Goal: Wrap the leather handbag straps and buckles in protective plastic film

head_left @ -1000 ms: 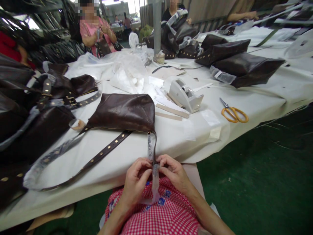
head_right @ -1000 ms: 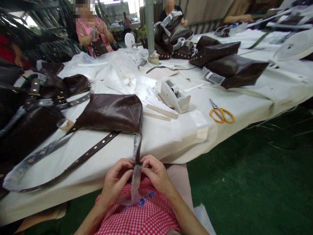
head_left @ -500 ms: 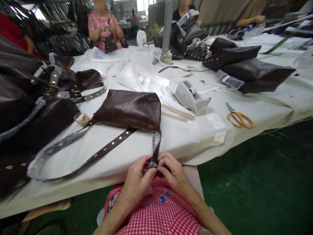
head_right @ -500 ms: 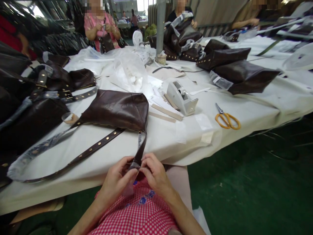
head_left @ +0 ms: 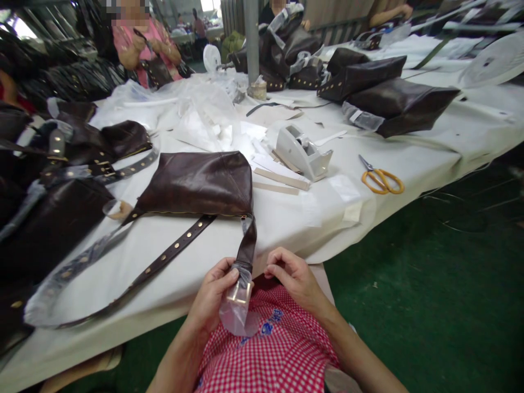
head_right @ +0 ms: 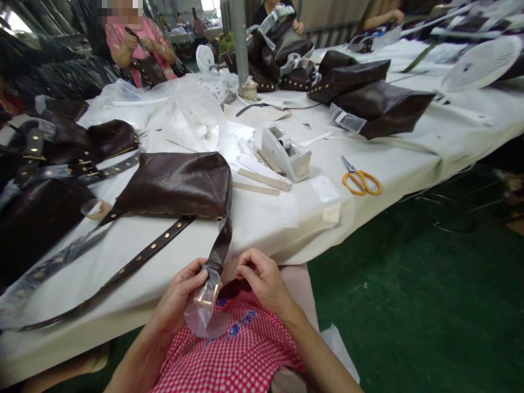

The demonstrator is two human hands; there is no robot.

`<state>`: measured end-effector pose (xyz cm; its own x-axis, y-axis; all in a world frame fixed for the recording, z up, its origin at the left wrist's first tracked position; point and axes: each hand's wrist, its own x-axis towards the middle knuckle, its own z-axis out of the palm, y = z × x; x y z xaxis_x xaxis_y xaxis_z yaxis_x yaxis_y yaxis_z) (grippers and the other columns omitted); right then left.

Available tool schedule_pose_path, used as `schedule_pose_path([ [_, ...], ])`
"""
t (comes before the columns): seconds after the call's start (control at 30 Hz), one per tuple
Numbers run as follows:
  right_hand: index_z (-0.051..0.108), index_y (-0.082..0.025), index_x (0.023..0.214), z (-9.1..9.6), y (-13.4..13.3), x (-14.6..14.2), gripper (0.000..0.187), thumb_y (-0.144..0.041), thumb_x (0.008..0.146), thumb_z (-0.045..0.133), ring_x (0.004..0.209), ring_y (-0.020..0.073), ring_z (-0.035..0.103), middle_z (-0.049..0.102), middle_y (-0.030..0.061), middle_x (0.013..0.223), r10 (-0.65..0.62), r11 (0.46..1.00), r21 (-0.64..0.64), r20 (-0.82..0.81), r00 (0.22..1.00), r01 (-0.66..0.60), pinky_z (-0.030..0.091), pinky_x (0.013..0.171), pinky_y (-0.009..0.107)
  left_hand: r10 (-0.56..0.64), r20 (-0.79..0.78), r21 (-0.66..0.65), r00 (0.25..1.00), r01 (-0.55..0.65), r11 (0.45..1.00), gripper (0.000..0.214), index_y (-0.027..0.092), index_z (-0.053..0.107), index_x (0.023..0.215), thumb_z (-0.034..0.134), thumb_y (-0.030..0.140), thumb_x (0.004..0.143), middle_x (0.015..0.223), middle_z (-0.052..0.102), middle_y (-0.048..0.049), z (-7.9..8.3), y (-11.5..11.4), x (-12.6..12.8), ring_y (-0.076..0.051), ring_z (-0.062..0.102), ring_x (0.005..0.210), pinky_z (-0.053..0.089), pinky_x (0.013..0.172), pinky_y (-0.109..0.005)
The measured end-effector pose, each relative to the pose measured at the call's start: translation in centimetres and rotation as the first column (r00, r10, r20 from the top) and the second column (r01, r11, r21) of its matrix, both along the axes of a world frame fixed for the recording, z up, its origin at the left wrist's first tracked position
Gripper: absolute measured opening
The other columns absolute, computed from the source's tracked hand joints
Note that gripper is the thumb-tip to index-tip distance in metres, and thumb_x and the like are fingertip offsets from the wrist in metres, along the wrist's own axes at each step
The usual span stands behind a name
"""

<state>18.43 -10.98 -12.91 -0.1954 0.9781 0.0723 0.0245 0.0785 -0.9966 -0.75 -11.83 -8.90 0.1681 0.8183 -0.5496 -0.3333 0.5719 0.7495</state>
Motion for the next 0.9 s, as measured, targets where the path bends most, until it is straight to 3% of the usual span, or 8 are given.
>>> schedule_pose_path([
  [0.1,0.059,-0.020,0.078,0.3,-0.4,-0.4,0.010,-0.018,0.088,0.058,0.069,0.0134,0.057,0.060,-0.0003,0.075,0.031,0.999,0.021,0.009,0.999,-0.032,0.047,0.066,0.025,0.032,0.069,-0.072,0.997,-0.027,0.997,0.040,0.015,0.062,0.089,0.085,0.031,0.061,0.071,0.069,-0.0005,0.2,-0.1,0.5,-0.013,0.064,0.055,0.049,0.056,-0.021],
  [0.3,0.061,-0.019,0.077,0.4,-0.9,-1.5,0.008,-0.015,0.083,0.060,0.067,0.0118,0.059,0.062,-0.0007,0.074,-0.002,1.000,0.020,0.007,1.000,0.002,0.049,0.062,0.022,0.021,0.086,-0.036,0.996,-0.018,0.999,0.034,0.014,0.063,0.093,0.081,0.026,0.066,0.076,0.072,-0.0014,-0.4,-0.3,0.9,-0.014,0.067,0.061,0.051,0.057,-0.021],
  [0.4,0.060,-0.019,0.078,-0.2,-0.9,-1.9,0.005,-0.020,0.081,0.064,0.062,0.0117,0.061,0.062,-0.0020,0.072,-0.038,0.994,-0.104,-0.128,0.991,0.025,0.052,0.059,0.022,0.005,0.056,-0.020,0.998,-0.004,1.000,0.034,0.014,0.064,0.096,0.080,0.026,0.068,0.078,0.073,-0.0018,-0.4,-0.2,0.8,-0.014,0.068,0.062,0.052,0.058,-0.021],
  [0.53,0.057,-0.020,0.079,-0.5,-0.8,-2.1,0.014,-0.028,0.079,0.069,0.057,0.0133,0.065,0.062,-0.0038,0.067,-0.052,0.966,-0.255,-0.353,0.934,-0.042,0.055,0.056,0.025,-0.034,0.036,-0.021,0.999,0.035,0.999,0.032,0.014,0.063,0.098,0.077,0.027,0.073,0.074,0.072,-0.0017,-0.4,0.1,0.6,-0.014,0.067,0.056,0.052,0.053,-0.021],
  [0.63,0.061,-0.019,0.079,-0.2,-0.6,-2.0,0.007,-0.024,0.081,0.067,0.059,0.0123,0.064,0.065,-0.0023,0.069,-0.019,0.988,-0.153,-0.279,0.960,-0.025,0.054,0.057,0.023,-0.073,0.083,-0.043,0.994,0.077,0.996,0.026,0.014,0.062,0.099,0.072,0.024,0.077,0.072,0.071,-0.0017,-0.8,0.4,0.2,-0.014,0.067,0.054,0.053,0.051,-0.021],
  [0.73,0.063,-0.020,0.078,0.3,-0.4,-1.8,0.006,-0.018,0.084,0.062,0.066,0.0123,0.061,0.066,-0.0002,0.074,-0.001,0.998,0.054,-0.109,0.994,0.007,0.051,0.063,0.023,-0.094,0.198,-0.080,0.976,0.111,0.991,0.020,0.014,0.062,0.097,0.069,0.018,0.079,0.072,0.070,-0.0011,-1.1,0.6,-0.1,-0.011,0.066,0.051,0.054,0.050,-0.018],
  [0.83,0.062,-0.020,0.077,0.6,-0.3,-1.7,0.011,-0.014,0.086,0.059,0.073,0.0139,0.060,0.064,0.0015,0.078,-0.020,0.957,0.289,-0.018,1.000,0.024,0.050,0.069,0.026,-0.081,0.287,-0.118,0.954,0.119,0.986,0.019,0.015,0.062,0.097,0.067,0.015,0.079,0.068,0.068,0.0000,-1.4,0.6,-0.1,-0.010,0.064,0.049,0.053,0.046,-0.016],
  [0.9,0.062,-0.021,0.080,0.6,-0.4,-1.7,0.011,-0.014,0.088,0.057,0.078,0.0149,0.060,0.063,0.0029,0.081,-0.032,0.925,0.378,-0.004,0.999,0.031,0.050,0.072,0.027,-0.067,0.298,-0.132,0.952,0.111,0.985,0.018,0.015,0.062,0.098,0.067,0.016,0.080,0.067,0.067,0.0003,-1.4,0.6,0.0,-0.011,0.064,0.049,0.052,0.044,-0.016],
])
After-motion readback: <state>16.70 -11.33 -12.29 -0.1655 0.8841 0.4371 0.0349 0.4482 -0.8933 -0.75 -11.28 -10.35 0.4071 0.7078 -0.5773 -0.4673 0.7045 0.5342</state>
